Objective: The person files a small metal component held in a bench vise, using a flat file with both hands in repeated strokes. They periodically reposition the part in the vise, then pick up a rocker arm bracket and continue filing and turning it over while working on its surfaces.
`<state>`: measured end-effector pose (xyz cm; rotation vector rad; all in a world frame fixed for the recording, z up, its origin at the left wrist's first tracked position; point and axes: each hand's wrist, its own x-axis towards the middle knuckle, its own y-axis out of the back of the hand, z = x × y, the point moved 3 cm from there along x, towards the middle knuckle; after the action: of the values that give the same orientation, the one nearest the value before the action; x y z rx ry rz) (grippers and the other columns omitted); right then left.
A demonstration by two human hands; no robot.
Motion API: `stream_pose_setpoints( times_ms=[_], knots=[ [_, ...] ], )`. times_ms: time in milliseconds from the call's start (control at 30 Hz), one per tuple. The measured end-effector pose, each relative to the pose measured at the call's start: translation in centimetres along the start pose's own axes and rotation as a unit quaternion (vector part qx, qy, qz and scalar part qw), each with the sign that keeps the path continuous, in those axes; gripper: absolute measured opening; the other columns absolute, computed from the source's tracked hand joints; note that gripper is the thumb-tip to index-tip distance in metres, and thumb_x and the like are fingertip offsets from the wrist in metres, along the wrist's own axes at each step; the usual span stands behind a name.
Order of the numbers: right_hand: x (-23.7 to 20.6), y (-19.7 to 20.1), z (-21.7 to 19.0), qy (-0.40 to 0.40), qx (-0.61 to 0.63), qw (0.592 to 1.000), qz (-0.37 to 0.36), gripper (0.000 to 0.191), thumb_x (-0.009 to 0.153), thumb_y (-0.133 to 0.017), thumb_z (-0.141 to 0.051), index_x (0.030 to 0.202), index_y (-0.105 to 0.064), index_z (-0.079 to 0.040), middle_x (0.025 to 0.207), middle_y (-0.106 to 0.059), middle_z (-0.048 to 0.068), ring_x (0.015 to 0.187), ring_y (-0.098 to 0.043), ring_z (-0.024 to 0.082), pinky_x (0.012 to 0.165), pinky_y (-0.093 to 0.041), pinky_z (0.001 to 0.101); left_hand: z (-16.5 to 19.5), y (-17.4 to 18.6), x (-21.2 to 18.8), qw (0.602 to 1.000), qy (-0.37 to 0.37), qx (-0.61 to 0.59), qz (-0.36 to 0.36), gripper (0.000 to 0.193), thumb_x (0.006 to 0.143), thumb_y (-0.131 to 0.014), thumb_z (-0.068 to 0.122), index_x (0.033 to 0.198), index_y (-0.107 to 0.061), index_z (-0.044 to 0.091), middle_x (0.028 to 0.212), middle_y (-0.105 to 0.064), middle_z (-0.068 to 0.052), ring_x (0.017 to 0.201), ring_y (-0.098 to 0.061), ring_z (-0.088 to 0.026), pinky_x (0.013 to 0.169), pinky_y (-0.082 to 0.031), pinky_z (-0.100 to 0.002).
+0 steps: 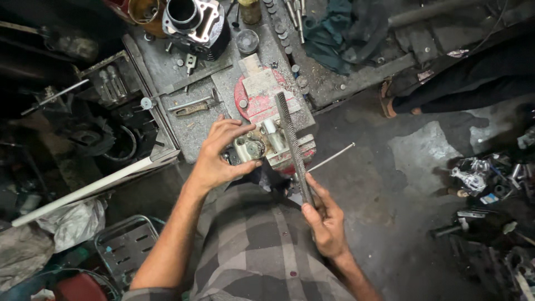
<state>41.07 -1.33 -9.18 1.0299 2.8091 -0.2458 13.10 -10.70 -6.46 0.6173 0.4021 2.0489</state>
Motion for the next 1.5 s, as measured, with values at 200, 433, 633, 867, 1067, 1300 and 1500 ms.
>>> stream_pose_setpoints(
  times_ms=[200,433,633,867,1067,1300,1500],
  knots=[
    [1.2,-0.7,-1.8,0.028,-0.136,0.99,0.027,0.05,0.095,-0.066,-0.007,0.143,-0.056,0.004,0.144,-0.063,0.023,0.132,-0.061,0.025,0.111,-0.046,0.0365,-0.6,-0.3,-0.2,0.999,-0.015,0.024,0.034,0.073,0.064,-0.094,0.029,0.131,-0.071,0.011,0.109,-0.071,-0.006,0.123,-0.06,-0.027,0.127,-0.028,-0.058],
    [1.7,-0.1,-2.6,0.004,-0.101,0.995,0.017,0.054,0.096,-0.063,-0.007,0.149,-0.054,0.002,0.114,-0.066,0.011,0.094,-0.055,0.013,0.082,-0.043,0.026,-0.2,0.4,0.1,0.999,-0.035,0.0,0.026,0.072,0.066,-0.093,0.029,0.132,-0.07,0.01,0.111,-0.073,-0.006,0.121,-0.061,-0.026,0.123,-0.03,-0.054],
    [0.8,0.5,-3.8,-0.009,-0.11,0.993,0.046,0.059,0.093,-0.062,-0.013,0.151,-0.052,-0.006,0.063,-0.049,-0.007,0.051,-0.037,0.002,0.048,-0.028,0.0205,-0.2,2.0,2.4,0.988,0.047,-0.147,-0.011,0.043,0.101,-0.066,0.023,0.143,-0.062,0.012,0.125,-0.074,-0.005,0.122,-0.067,-0.021,0.113,-0.049,-0.042],
    [0.8,0.0,-4.2,-0.027,-0.127,0.991,0.016,0.057,0.095,-0.063,-0.015,0.151,-0.052,-0.008,0.066,-0.047,-0.009,0.054,-0.037,0.002,0.049,-0.029,0.0211,-0.6,1.7,10.7,0.946,-0.172,-0.24,-0.132,0.031,0.105,-0.065,0.03,0.129,-0.066,0.009,0.139,-0.064,-0.01,0.136,-0.057,-0.024,0.119,-0.044,-0.041],
    [2.6,-2.6,-6.5,-0.042,-0.117,0.992,0.028,0.054,0.097,-0.063,-0.014,0.15,-0.054,-0.007,0.079,-0.054,-0.004,0.061,-0.039,0.003,0.053,-0.032,0.0204,-4.0,0.0,13.4,0.948,-0.21,-0.226,-0.078,0.029,0.102,-0.068,0.035,0.1,-0.074,0.007,0.107,-0.076,-0.002,0.109,-0.07,-0.02,0.109,-0.049,-0.039],
    [9.7,-4.4,-8.8,0.002,-0.19,0.981,0.04,0.049,0.101,-0.061,-0.014,0.149,-0.059,-0.004,0.131,-0.069,0.017,0.103,-0.055,0.019,0.091,-0.045,0.0309,-6.2,4.0,19.2,0.911,-0.171,-0.372,-0.057,0.009,0.104,-0.063,0.012,0.097,-0.067,0.008,0.102,-0.069,0.002,0.105,-0.069,-0.014,0.101,-0.06,-0.03],
    [2.0,-3.2,-9.8,-0.051,-0.236,0.967,0.077,0.05,0.1,-0.061,-0.011,0.15,-0.063,-0.003,0.116,-0.063,0.029,0.094,-0.049,0.031,0.088,-0.039,0.0364,-2.7,-0.3,12.7,0.945,-0.213,-0.248,-0.028,0.022,0.09,-0.065,-0.009,0.09,-0.076,0.01,0.093,-0.075,-0.001,0.096,-0.062,-0.017,0.086,-0.046,-0.031]
  ],
)
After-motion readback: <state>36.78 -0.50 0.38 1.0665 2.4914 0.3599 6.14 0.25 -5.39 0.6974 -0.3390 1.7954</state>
